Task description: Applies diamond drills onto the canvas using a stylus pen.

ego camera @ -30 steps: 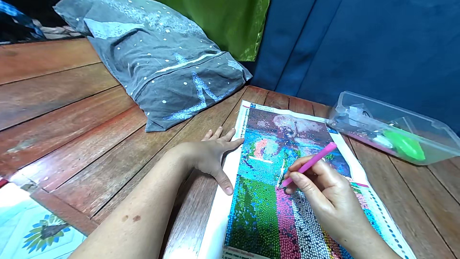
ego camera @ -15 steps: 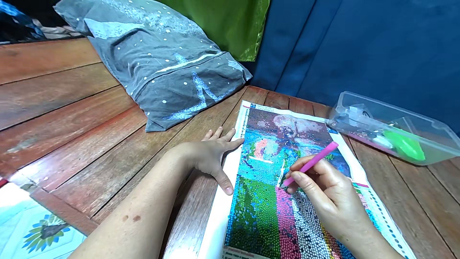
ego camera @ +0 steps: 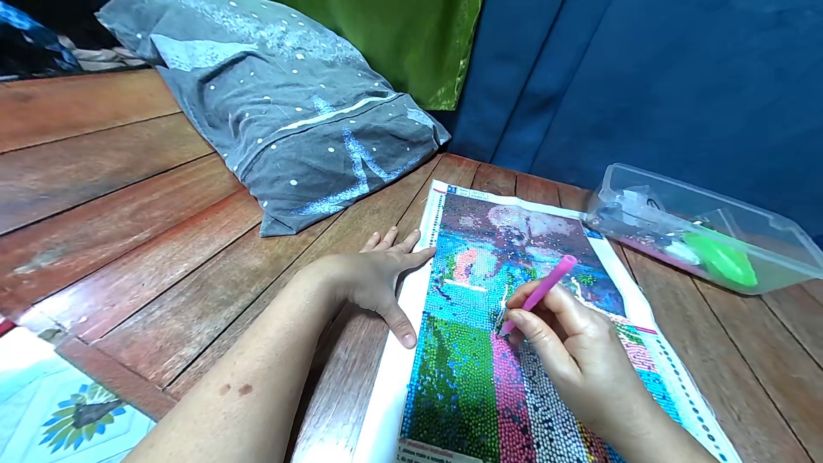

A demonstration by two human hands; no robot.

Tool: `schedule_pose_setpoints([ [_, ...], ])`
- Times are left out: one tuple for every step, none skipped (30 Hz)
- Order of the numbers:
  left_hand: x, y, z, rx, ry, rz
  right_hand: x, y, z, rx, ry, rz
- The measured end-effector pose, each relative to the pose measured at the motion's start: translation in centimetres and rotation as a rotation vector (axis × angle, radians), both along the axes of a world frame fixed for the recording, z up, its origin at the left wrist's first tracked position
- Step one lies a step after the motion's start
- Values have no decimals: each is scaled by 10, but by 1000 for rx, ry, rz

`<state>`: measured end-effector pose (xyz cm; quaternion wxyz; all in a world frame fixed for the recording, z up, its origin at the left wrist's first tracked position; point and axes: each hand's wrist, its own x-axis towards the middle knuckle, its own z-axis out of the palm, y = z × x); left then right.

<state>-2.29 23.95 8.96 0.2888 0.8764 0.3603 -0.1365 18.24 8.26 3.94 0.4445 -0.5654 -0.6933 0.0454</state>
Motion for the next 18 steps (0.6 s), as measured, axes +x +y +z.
schedule_pose_setpoints([
  [0,0,0,1,-2,-2,0,0,0,1,-1,1],
  [0,-1,0,4,-11,-4,0,0,0,-3,9,3],
  [-1,-1,0,8,-20,-8,1,0,-1,-9,34,7],
  [-1,0,-1,13,-22,-12,2,0,-2,-20,71,6],
  [-1,0,0,15,-24,-14,3,-1,-2,-37,121,4],
  [-1,0,0,15,-22,-15,4,-2,-2,-51,174,0],
  [0,0,0,12,-19,-15,5,-4,-1,-63,217,-7],
  [0,0,0,11,-17,-15,6,-4,1,-73,246,-10],
  [-1,0,-1,11,-19,-13,7,-5,2,-82,270,-9],
  [-1,1,-1,12,-18,-14,7,-5,3,-87,288,-10],
  [-1,1,-1,13,-15,-17,7,-5,4,-88,297,-8],
  [-1,1,-1,13,-15,-16,7,-5,4,-87,296,-6],
  [-1,1,-2,12,-16,-13,7,-5,3,-87,292,-3],
  [-1,1,-2,11,-20,-12,7,-5,2,-88,285,1],
  [-1,1,-3,13,-24,-12,7,-5,1,-89,279,6],
  [-1,2,-3,13,-26,-16,7,-5,1,-88,276,11],
  [-1,2,-3,13,-26,-20,6,-5,0,-85,275,12],
  [-1,1,-2,14,-25,-21,6,-5,0,-84,276,12],
])
